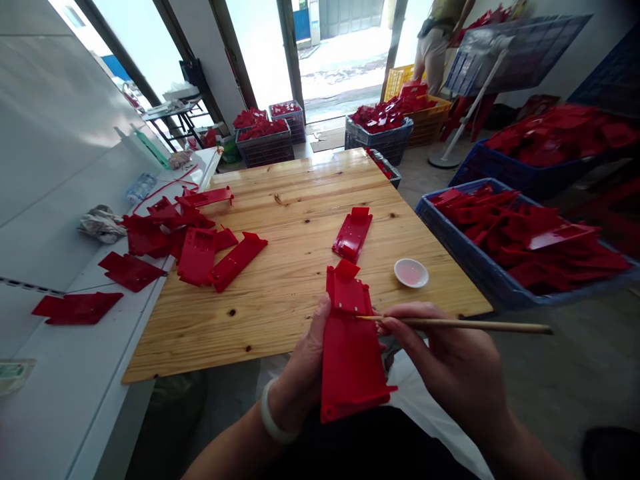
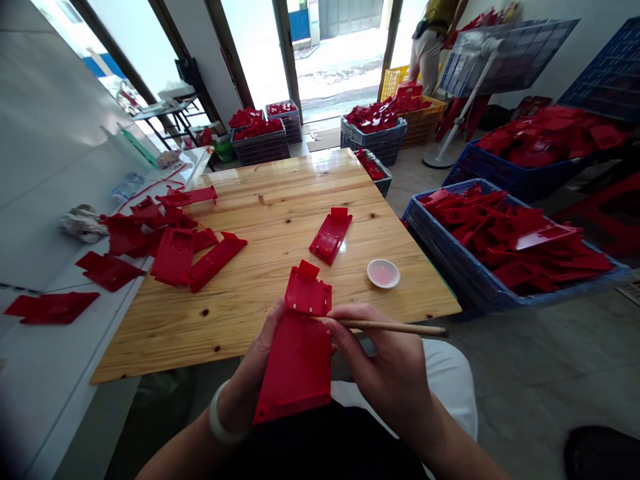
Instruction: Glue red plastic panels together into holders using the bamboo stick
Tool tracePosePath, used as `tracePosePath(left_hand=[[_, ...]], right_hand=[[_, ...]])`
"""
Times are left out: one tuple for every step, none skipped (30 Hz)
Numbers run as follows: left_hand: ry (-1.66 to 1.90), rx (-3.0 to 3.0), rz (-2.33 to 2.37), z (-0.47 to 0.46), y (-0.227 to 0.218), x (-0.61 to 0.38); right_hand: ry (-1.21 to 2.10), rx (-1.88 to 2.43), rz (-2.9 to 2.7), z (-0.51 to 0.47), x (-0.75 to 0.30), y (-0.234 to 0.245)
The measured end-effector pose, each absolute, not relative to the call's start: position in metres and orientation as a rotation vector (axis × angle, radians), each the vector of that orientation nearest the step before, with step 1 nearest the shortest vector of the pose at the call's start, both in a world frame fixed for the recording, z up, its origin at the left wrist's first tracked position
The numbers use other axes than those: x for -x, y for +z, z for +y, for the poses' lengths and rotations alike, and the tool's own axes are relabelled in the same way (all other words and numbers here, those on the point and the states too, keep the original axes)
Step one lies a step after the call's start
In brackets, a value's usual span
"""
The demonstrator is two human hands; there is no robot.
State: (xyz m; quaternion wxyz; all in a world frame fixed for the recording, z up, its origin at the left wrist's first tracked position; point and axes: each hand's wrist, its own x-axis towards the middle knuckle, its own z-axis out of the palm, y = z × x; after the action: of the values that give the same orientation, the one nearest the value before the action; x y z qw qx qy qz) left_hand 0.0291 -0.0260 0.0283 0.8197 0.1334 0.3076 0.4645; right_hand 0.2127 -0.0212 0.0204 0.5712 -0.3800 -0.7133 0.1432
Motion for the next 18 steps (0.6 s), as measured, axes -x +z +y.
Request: tracePosePath(left_hand=[[0.989, -0.298, 0.661, -0.026, 0.027, -0.029], [0.982, -0.311, 0.668, -0.026, 0.025, -0.029], [0.974, -0.323, 0.669, -0.026, 0.025, -0.03], [0.972, -0.33, 0.671, -0.027, 0.024, -0.031], [0.978, -0.335, 0.675, -0.027, 0.024, -0.033], [0.987, -0.341, 0.684, -0.028, 0.024, -0.033], [0.993, -0.353, 0.697, -0.028, 0.024, -0.034], [1.0, -0.373, 0.715, -0.026, 0.023, -0.033], [1.007, -0.403, 0.744, -0.022, 0.022, -0.031], [1.011, -0.439, 0.788, -0.014, 0.02, -0.026], [1.021, -0.492, 0.855, -0.003, 0.017, -0.021], [1.047, -0.558, 0.936, 0.013, 0.015, -0.013], [1.09, -0.63, 1.019, 0.033, 0.012, -0.005], [1.146, -0.709, 1.104, 0.056, 0.011, 0.004], [1.215, -0.779, 1.157, 0.081, 0.011, 0.012], [1.268, -0.831, 1.181, 0.107, 0.013, 0.019], [1.291, -0.883, 1.198, 0.133, 0.015, 0.024], [1.293, -0.938, 1.215, 0.156, 0.018, 0.027]], right_hand=[[0.342, 0.884, -1.675, -0.021, -0.212, 0.021], [0.345, 0.875, -1.683, -0.021, -0.21, 0.022], [0.341, 0.866, -1.69, -0.021, -0.209, 0.024], [0.328, 0.857, -1.697, -0.02, -0.208, 0.027], [0.309, 0.85, -1.706, -0.02, -0.207, 0.03], [0.292, 0.845, -1.715, -0.019, -0.206, 0.032], [0.281, 0.84, -1.724, -0.019, -0.207, 0.033], [0.28, 0.839, -1.731, -0.019, -0.208, 0.033], [0.283, 0.843, -1.732, -0.019, -0.21, 0.032], [0.286, 0.853, -1.721, -0.019, -0.214, 0.029], [0.282, 0.873, -1.697, -0.02, -0.218, 0.026], [0.272, 0.9, -1.665, -0.019, -0.223, 0.022], [0.261, 0.931, -1.633, -0.019, -0.228, 0.018], [0.252, 0.959, -1.612, -0.017, -0.233, 0.014], [0.247, 0.981, -1.605, -0.016, -0.238, 0.01], [0.247, 1.003, -1.612, -0.014, -0.242, 0.007], [0.25, 1.019, -1.628, -0.012, -0.246, 0.004], [0.254, 1.034, -1.643, -0.011, -0.249, 0.0]])
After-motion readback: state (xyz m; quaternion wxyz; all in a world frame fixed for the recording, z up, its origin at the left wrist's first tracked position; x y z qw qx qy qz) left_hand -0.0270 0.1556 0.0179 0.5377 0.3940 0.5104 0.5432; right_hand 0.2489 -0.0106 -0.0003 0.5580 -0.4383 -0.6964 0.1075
